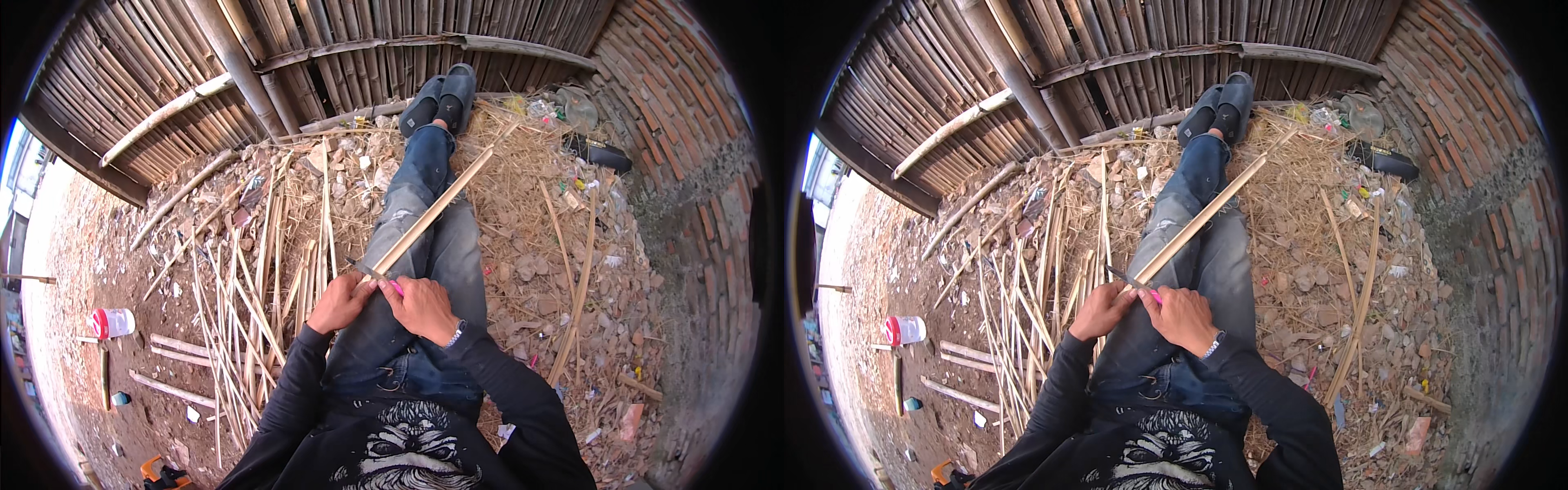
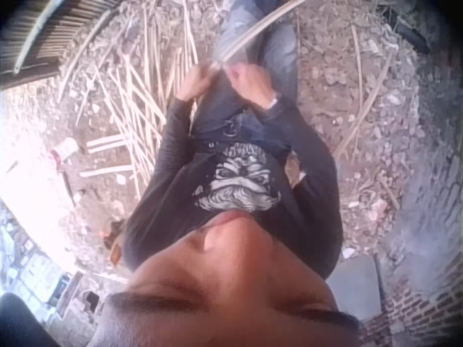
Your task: The person shaves a strip of bamboo using a knife, removing thin layers along the length of the wood while sitting on a pile of debris.
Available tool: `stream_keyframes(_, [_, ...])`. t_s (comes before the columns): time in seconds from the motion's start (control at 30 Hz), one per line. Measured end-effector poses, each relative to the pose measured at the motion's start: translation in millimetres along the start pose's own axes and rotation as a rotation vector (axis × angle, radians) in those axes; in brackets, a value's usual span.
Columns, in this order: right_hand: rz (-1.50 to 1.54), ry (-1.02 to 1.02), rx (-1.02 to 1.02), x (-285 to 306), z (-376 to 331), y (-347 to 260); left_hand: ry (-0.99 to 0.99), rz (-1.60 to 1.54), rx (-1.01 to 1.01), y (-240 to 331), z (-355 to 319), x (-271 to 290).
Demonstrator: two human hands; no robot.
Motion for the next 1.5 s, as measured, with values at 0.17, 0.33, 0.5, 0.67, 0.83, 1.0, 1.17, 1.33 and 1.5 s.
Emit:
stream_keyframes(0.17, [-0.094, 0.054, 0.036, -11.7, 0.1, -3.3, 0.040, -0.014, -0.045, -16.0, -0.4, -1.5])
stream_keyframes(0.33, [-0.256, 0.073, 0.141, -13.3, -1.3, 6.8, 0.069, -0.013, -0.071, -17.6, -17.1, -10.7])
stream_keyframes(0.5, [-0.383, 0.212, -0.056, 17.7, 30.0, 70.1, 0.084, 0.021, -0.060, -4.3, -55.5, -1.5])
stream_keyframes(0.67, [-0.245, 0.168, 0.122, 18.8, 18.4, 65.8, 0.101, 0.029, -0.055, -12.8, -81.1, 1.1])
stream_keyframes(0.83, [-0.118, 0.075, 0.194, 4.2, -0.7, -0.3, 0.171, -0.051, -0.117, -5.4, -41.9, -19.1])
stream_keyframes(1.0, [-0.204, 0.112, 0.098, 1.6, 13.7, 6.2, 0.195, -0.010, -0.142, -3.9, -20.9, -22.3])
stream_keyframes(1.17, [-0.268, 0.198, 0.154, 5.0, 19.4, 25.6, 0.198, -0.001, -0.127, -9.0, -40.2, -19.7])
stream_keyframes(1.33, [-0.278, 0.184, 0.295, 7.2, 19.7, 30.7, 0.184, -0.044, -0.087, -19.6, -68.9, -11.0])
stream_keyframes(1.5, [-0.313, 0.296, 0.345, 1.1, 30.2, 53.7, 0.175, 0.045, -0.054, -17.1, -105.5, 16.9])
Point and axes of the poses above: each hand's wrist, its own z-axis towards the middle knuckle, its own x-axis out of the back of the hand, y = z × x, the point moved 2 cm from there along z, towards the middle knuckle, and after that the axes turned 8 degrees about -z, right-handed, at the moved point
